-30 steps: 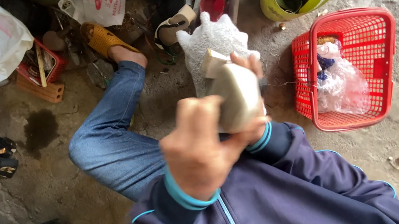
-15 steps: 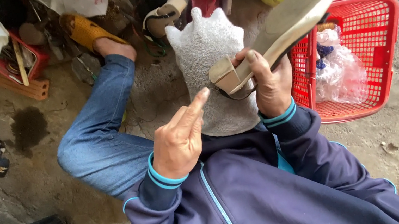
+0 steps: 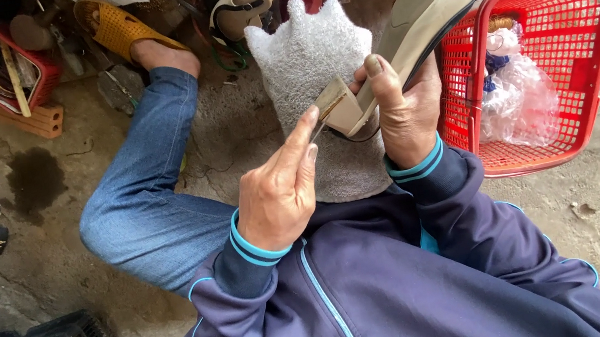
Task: The person applies adhesive from a bottle to the heel of a shoe, scrapes the heel with a tool, and then retrieves a small object from a container to continue the repair.
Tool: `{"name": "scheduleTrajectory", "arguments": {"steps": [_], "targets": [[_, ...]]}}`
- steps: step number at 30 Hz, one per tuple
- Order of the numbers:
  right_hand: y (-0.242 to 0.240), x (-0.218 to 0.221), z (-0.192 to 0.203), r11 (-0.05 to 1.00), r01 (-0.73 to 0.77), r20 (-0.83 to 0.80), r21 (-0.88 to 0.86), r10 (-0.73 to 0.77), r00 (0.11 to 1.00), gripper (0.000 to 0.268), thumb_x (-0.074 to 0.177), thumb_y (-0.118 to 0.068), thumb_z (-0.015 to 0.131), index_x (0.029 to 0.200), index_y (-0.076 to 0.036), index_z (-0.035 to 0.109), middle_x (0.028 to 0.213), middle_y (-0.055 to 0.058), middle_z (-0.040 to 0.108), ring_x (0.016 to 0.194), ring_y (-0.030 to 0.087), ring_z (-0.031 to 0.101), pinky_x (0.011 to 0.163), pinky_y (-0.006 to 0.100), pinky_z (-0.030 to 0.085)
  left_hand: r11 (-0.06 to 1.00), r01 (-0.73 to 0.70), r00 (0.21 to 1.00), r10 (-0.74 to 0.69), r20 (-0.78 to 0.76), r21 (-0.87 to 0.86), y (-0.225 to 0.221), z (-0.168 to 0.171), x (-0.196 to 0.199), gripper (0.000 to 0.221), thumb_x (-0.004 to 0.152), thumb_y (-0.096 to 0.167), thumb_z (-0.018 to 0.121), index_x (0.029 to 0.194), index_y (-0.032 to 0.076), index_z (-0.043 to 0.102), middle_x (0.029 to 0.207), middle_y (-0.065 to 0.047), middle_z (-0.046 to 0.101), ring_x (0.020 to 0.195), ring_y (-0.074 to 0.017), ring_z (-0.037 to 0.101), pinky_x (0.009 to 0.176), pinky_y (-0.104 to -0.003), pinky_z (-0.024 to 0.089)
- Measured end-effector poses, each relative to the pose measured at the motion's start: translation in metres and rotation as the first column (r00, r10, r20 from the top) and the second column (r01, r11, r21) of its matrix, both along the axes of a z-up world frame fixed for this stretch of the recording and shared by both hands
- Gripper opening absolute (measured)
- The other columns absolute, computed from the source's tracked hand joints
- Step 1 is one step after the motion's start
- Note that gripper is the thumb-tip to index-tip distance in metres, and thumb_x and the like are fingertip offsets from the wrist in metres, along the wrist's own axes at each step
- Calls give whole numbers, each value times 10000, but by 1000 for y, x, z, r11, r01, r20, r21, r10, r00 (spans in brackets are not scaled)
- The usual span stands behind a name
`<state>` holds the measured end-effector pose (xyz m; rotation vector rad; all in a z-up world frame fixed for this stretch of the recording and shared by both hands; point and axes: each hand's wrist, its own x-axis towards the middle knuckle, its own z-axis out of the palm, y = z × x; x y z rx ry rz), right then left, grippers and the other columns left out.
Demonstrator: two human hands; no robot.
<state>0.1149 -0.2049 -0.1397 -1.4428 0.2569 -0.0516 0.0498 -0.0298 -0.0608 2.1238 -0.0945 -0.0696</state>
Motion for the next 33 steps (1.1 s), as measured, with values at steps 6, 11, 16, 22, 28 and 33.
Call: {"name": "scheduleTrajectory", "arguments": {"steps": [6, 11, 16, 22, 28, 33], "targets": [[1, 0, -1, 1000, -4, 28, -25, 5, 1000, 389, 990, -206, 748, 1260, -28, 531, 887, 178, 701, 683, 205, 700, 629, 323, 633, 999, 11, 1000, -10, -24, 49, 3, -7, -1, 410, 1093, 134, 503, 1498, 168, 555, 1262, -185, 735, 1048, -416, 720, 777, -514, 608], [1, 2, -3, 998, -17, 55, -52, 20, 998, 398, 999, -203, 747, 1282, -26, 530, 892, 194, 700, 679, 212, 697, 614, 335, 634, 1000, 7, 999, -6, -31, 23, 3, -8, 0, 405, 1086, 117, 510, 1480, 182, 579, 1266, -156, 741, 1066, -390, 728, 793, -481, 617], [4, 5, -1, 1000, -12, 51, -24, 13, 999, 367, 1006, -192, 734, 1265, -20, 539, 877, 193, 695, 666, 207, 679, 590, 327, 624, 1000, 4, 1000, -4, -24, 12, -2, -2, 0, 408, 1083, 102, 511, 1479, 173, 579, 1288, -137, 738, 1089, -376, 728, 808, -473, 616], [6, 4, 0, 999, -15, 75, -36, 18, 997, 443, 984, -193, 767, 1316, -30, 524, 1014, 201, 706, 760, 191, 681, 655, 338, 646, 999, -14, 1000, 14, -12, 50, -4, -3, 0, 415, 1082, 70, 509, 1486, 145, 569, 1265, -180, 737, 1052, -405, 728, 781, -497, 612], [8, 7, 10, 994, -39, 91, -99, 48, 995, 358, 1001, -218, 745, 1230, -30, 545, 887, 185, 689, 668, 193, 672, 584, 325, 608, 994, -20, 1000, 22, -21, 104, -4, 2, 3, 415, 1084, 95, 516, 1487, 179, 572, 1134, -157, 785, 873, -391, 757, 661, -465, 608], [12, 14, 32, 972, -63, 149, -226, 99, 984, 342, 1040, -234, 709, 1270, -54, 531, 978, 188, 704, 697, 168, 655, 613, 331, 617, 926, 16, 999, -25, 21, 378, -5, 7, 1, 480, 1076, 67, 511, 1549, 153, 511, 845, -137, 754, 589, -364, 683, 536, -459, 570]]}}
